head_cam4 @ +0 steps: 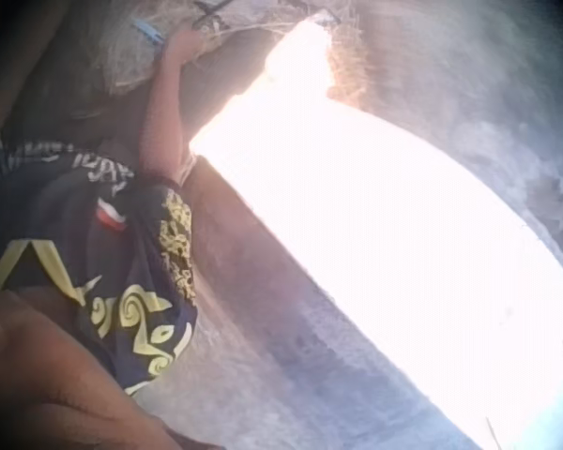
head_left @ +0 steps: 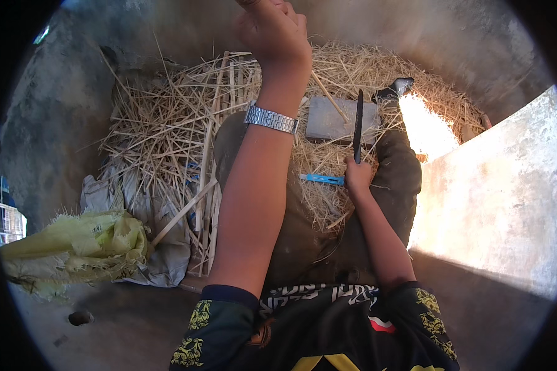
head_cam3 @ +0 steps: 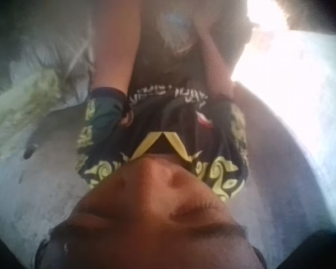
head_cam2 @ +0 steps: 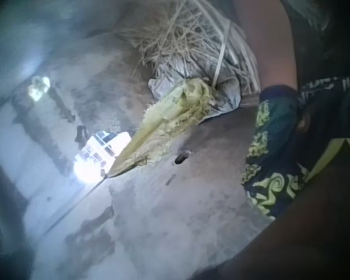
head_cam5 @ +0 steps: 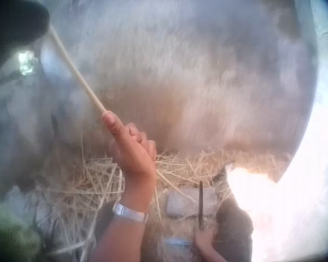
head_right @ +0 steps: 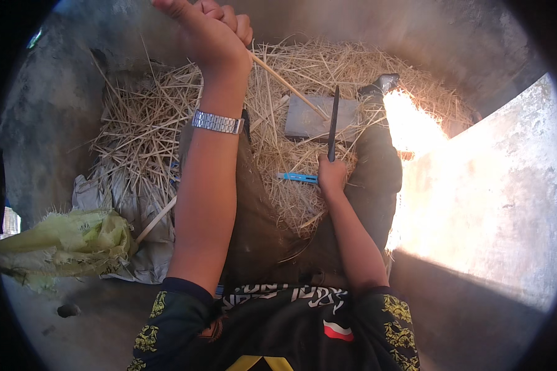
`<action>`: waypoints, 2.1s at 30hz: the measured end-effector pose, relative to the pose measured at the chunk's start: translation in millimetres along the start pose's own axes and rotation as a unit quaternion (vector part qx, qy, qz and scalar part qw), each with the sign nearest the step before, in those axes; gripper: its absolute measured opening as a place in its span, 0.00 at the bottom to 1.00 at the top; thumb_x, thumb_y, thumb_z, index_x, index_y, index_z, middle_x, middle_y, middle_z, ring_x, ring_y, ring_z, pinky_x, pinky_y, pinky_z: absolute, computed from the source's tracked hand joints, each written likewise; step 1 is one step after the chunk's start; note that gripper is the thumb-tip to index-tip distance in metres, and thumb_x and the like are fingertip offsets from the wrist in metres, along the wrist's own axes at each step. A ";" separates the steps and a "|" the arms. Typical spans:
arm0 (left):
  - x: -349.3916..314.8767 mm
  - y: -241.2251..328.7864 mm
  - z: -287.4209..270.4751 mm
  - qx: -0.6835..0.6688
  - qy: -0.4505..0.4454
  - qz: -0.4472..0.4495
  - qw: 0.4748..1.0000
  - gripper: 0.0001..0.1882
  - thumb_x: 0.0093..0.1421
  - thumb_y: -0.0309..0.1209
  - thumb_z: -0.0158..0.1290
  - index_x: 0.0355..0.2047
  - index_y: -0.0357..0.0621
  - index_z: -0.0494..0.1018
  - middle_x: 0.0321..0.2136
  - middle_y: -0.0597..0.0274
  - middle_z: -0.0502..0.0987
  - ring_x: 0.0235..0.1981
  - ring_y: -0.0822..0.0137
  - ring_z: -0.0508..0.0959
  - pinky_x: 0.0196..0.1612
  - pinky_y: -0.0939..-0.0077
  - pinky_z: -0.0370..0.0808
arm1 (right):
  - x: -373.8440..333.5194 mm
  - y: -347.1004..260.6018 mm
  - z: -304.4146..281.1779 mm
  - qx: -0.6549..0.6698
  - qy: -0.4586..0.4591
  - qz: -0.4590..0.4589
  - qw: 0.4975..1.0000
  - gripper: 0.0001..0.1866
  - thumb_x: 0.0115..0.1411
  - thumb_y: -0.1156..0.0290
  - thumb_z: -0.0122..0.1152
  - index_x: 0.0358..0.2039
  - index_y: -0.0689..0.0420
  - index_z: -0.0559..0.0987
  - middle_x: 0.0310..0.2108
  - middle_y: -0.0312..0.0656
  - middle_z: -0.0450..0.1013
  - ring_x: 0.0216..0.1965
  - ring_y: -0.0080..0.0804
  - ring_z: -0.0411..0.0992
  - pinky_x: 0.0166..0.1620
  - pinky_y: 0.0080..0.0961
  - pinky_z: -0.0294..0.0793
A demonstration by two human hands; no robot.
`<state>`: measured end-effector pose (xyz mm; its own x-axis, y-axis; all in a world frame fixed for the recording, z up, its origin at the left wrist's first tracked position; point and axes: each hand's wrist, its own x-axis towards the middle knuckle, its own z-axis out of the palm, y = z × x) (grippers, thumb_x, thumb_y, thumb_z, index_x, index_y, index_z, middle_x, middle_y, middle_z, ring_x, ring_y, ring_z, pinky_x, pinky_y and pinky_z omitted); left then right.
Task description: The person sits on a straw-covered floor and uses a utility knife to shave and smooth a long, thin bamboo stick. They hold the stick with one hand and scrape along its length with the knife in the other, occasionally switching to a larger knife to continue the process.
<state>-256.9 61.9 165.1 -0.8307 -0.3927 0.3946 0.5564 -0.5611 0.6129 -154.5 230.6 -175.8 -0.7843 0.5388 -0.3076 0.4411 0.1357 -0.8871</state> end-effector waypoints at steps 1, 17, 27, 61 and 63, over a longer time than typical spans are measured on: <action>3.5 0.6 1.5 -0.005 -0.002 0.005 1.000 0.38 0.63 0.72 0.44 0.15 0.58 0.48 0.11 0.78 0.46 0.09 0.79 0.47 0.12 0.79 0.45 | 0.4 -7.6 -2.4 -0.008 0.038 -0.040 0.998 0.21 0.62 0.62 0.60 0.17 0.61 0.70 0.15 0.38 0.68 0.19 0.24 0.67 0.25 0.27 0.67; -1.3 -1.2 2.7 -0.013 0.004 0.007 1.000 0.37 0.63 0.71 0.45 0.15 0.58 0.48 0.11 0.78 0.46 0.09 0.79 0.47 0.12 0.79 0.45 | -65.0 -111.6 -37.9 0.067 0.052 -0.199 0.976 0.21 0.60 0.63 0.61 0.17 0.65 0.71 0.13 0.45 0.67 0.19 0.33 0.68 0.27 0.37 0.68; -0.5 6.5 3.1 0.038 0.048 0.004 0.998 0.37 0.64 0.73 0.41 0.17 0.58 0.47 0.12 0.78 0.46 0.10 0.79 0.46 0.11 0.79 0.45 | -6.9 -30.6 -11.7 -0.115 0.056 -0.151 0.980 0.21 0.59 0.61 0.61 0.21 0.70 0.75 0.19 0.54 0.74 0.21 0.45 0.75 0.31 0.41 0.75; 13.7 15.1 -10.1 0.106 -0.089 -0.012 0.990 0.41 0.56 0.82 0.21 0.17 0.56 0.42 0.09 0.73 0.42 0.12 0.73 0.39 0.17 0.74 0.39 | 22.9 5.9 1.8 -0.098 0.051 -0.045 0.993 0.23 0.58 0.57 0.62 0.21 0.69 0.78 0.18 0.56 0.75 0.23 0.50 0.76 0.34 0.46 0.73; 13.5 13.9 -18.8 0.119 -0.126 -0.011 0.985 0.41 0.56 0.82 0.21 0.16 0.56 0.41 0.09 0.73 0.42 0.13 0.73 0.38 0.18 0.74 0.39 | 17.0 -36.6 -24.2 -0.003 0.066 -0.062 0.996 0.25 0.58 0.55 0.62 0.20 0.67 0.78 0.17 0.52 0.74 0.22 0.42 0.75 0.34 0.44 0.72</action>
<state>-260.0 35.1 166.0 -0.8372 -0.1729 0.5188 0.5435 -0.3692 0.7539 -173.5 254.9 -140.3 -0.7686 0.6224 -0.1481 0.3480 0.2125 -0.9131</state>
